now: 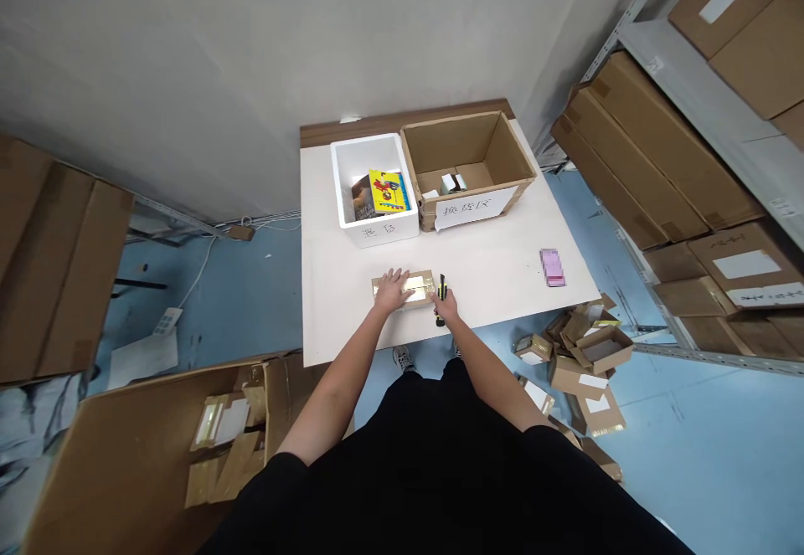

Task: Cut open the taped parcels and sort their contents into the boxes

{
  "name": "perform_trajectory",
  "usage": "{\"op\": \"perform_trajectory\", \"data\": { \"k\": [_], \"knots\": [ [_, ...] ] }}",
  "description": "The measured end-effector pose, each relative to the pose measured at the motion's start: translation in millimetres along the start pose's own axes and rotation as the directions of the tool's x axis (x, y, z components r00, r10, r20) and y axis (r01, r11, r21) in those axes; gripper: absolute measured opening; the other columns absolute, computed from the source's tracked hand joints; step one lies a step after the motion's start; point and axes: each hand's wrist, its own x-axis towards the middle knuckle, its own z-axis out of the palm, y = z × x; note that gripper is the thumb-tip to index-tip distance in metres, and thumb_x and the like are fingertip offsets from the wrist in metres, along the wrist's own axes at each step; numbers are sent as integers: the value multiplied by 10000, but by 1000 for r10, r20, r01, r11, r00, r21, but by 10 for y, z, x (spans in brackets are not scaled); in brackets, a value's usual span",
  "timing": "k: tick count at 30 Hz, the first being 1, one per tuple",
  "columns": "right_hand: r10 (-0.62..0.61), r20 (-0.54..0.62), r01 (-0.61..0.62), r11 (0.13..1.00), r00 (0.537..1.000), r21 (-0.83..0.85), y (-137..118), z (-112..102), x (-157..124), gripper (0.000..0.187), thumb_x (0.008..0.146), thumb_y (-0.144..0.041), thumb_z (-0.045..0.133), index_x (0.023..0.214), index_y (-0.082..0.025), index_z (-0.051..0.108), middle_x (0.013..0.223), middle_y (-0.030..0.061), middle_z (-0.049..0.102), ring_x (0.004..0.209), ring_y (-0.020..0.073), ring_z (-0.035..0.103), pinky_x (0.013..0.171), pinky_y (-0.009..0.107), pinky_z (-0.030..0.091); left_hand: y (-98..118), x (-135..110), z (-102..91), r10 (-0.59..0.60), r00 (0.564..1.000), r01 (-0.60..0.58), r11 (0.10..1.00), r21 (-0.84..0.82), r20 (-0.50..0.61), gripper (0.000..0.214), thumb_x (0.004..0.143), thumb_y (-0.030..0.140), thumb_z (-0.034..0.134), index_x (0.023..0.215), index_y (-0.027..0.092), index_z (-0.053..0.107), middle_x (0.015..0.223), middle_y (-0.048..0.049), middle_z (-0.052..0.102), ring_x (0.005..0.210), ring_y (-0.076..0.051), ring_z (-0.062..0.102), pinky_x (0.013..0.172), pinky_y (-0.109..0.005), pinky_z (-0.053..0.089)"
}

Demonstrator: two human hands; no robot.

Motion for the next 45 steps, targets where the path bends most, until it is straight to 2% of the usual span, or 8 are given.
{"op": "perform_trajectory", "data": {
  "k": [7, 13, 20, 24, 28, 32, 36, 45],
  "knots": [
    [12, -75, -3, 993, 997, 117, -209, 118, 108, 533, 794, -591, 796, 898, -291, 367, 571, -95, 539, 472, 148, 581, 458, 251, 513, -210, -356, -92, -185, 982, 187, 980, -62, 35, 683, 1025, 597, 500, 1617, 260, 459, 1565, -135, 591, 1407, -334, 524, 1179, -460, 379],
    [34, 0, -33, 988, 999, 154, -609, 489, 256, 427, 856, -455, 772, 929, -278, 391, 684, -54, 605, 615, 166, 685, 561, 259, 585, -60, -465, -9, -552, 832, 550, 806, -220, 56, 878, 998, 749, 418, 1661, 176, 352, 1487, -228, 615, 1300, -381, 619, 1005, -446, 496],
    [-39, 203, 24, 997, 978, 74, -510, 516, -12, 346, 843, -423, 744, 1058, -248, 537, 1048, 44, 730, 812, 175, 710, 638, 267, 615, -124, -659, 117, -493, 869, 464, 785, -409, 39, 744, 1089, 470, 336, 1740, 174, 132, 1506, -175, 630, 1287, -287, 675, 981, -352, 533],
    [-43, 315, 38, 999, 948, 23, -788, 741, 173, 331, 820, -371, 783, 1040, -235, 577, 1037, 38, 733, 787, 168, 680, 602, 254, 594, 32, -854, 242, -477, 876, 456, 766, -453, 74, 825, 1075, 398, 406, 1735, 97, 15, 1383, -186, 710, 1205, -277, 717, 954, -332, 547],
    [-38, 406, 62, 997, 913, -47, -1175, 904, 447, 319, 793, -322, 817, 958, -233, 558, 964, 26, 729, 769, 172, 675, 575, 246, 577, 147, -926, 191, -516, 855, 505, 801, -320, 58, 805, 1026, 410, 529, 1716, 130, 224, 1406, -202, 674, 1240, -325, 680, 978, -385, 552],
    [-115, 330, 111, 993, 937, 31, -1258, 570, 511, 313, 843, -345, 777, 996, -250, 521, 1011, 25, 742, 828, 186, 730, 615, 253, 587, 3, -752, -45, -231, 970, 220, 968, -125, -80, 757, 936, 384, 696, 1640, 263, 444, 1648, -157, 464, 1528, -376, 406, 1178, -471, 442],
    [-65, 311, 87, 995, 948, -56, -957, 36, 316, 356, 869, -422, 782, 967, -252, 484, 742, -40, 673, 558, 150, 664, 537, 248, 544, -155, -402, -189, 89, 991, -84, 995, -48, 102, 954, 797, 403, 866, 1644, 377, 429, 1795, -65, 227, 1648, -415, 143, 1286, -566, 277],
    [100, 282, -67, 990, 954, -127, -430, -178, 73, 312, 1007, -561, 566, 1043, -259, 497, 584, -94, 570, 378, 130, 543, 411, 212, 437, 208, -164, 53, -91, 994, 91, 996, 7, 65, 933, 903, 600, 726, 1705, 367, 312, 1813, -69, 158, 1659, -409, 97, 1289, -581, 235]
  ]
}}
